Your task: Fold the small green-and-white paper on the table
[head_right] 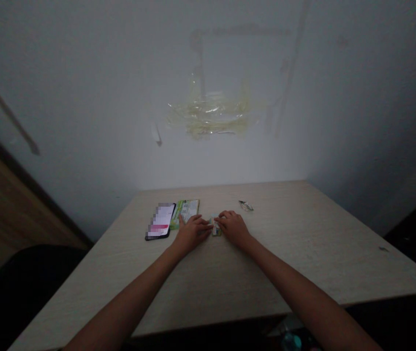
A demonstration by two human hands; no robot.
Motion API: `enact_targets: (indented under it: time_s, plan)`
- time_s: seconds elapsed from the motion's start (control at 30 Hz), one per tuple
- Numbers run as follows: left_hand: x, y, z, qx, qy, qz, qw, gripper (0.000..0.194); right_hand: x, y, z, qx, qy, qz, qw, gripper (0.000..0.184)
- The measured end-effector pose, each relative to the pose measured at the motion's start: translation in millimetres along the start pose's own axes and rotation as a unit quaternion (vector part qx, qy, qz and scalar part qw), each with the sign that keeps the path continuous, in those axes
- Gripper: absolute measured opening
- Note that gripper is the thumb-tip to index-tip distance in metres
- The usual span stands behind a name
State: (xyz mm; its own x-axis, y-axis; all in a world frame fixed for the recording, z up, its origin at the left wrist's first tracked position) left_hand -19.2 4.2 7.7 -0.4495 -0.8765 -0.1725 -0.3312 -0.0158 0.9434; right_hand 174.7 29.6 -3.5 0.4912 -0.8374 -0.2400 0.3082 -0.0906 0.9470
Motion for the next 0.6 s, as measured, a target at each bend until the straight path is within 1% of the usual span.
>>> enact_targets:
  time_s: [0.17, 0.4, 0.6]
  plan:
    - [1, -0.6, 1, 0.009, -0.004, -0.005, 1.000, 0.023, -4, 0, 3, 0.022, -0.013, 0.008, 1.000, 0.031]
    - [-1, -1.4, 1, 0.000, 0.003, 0.003, 1.000, 0.023, -9, -9, 7, 0.059, -0.045, -0.024, 0.997, 0.036]
    - [-1, 1.7, 1, -0.004, 0.005, -0.003, 1.000, 0.023, -11, -10, 2, 0.016, -0.055, -0.018, 0.998, 0.038]
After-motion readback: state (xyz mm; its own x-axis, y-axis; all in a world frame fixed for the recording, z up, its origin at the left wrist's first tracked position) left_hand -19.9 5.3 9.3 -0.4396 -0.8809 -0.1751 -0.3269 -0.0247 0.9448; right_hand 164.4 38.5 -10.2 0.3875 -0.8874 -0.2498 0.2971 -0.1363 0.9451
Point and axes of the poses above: each hand's wrist, its own x-axis away from the middle knuckle, its own y-axis out of the back of the hand, z = x × y, the point moved 2 cm from there along -x, towards the middle knuckle, and after that the axes turned 6 degrees about z, right-handed, at the moved point
